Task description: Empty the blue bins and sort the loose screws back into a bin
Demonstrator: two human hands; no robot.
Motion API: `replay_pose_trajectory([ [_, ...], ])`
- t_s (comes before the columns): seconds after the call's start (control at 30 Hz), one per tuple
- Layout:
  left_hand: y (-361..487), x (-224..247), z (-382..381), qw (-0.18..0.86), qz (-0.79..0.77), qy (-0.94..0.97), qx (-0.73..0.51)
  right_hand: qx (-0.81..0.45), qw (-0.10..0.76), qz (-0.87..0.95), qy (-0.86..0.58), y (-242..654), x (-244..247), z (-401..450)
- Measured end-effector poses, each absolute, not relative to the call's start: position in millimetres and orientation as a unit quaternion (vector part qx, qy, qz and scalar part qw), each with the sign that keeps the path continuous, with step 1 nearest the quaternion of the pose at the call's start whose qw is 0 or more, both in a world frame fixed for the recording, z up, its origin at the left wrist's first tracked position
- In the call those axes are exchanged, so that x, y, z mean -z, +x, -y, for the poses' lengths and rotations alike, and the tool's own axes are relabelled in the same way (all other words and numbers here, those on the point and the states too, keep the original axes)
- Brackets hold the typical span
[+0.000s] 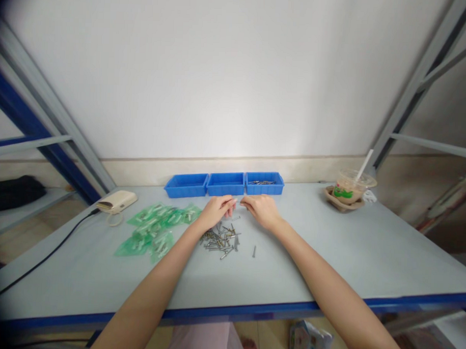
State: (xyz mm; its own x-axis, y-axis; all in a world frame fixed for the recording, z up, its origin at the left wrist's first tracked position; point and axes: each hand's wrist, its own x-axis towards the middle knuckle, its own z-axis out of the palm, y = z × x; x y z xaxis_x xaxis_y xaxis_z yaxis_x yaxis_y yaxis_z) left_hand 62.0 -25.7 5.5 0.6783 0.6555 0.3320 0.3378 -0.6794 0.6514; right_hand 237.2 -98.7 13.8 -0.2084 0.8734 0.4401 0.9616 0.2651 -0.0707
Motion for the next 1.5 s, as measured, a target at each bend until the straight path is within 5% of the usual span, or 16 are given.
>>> replay_pose_trajectory([
  [1.5,60.2,-12.1,32.2,0.288,-0.287,0.872,-0.272,0.078,0.185,0.761,-0.618,235.8,-17.2,101.7],
])
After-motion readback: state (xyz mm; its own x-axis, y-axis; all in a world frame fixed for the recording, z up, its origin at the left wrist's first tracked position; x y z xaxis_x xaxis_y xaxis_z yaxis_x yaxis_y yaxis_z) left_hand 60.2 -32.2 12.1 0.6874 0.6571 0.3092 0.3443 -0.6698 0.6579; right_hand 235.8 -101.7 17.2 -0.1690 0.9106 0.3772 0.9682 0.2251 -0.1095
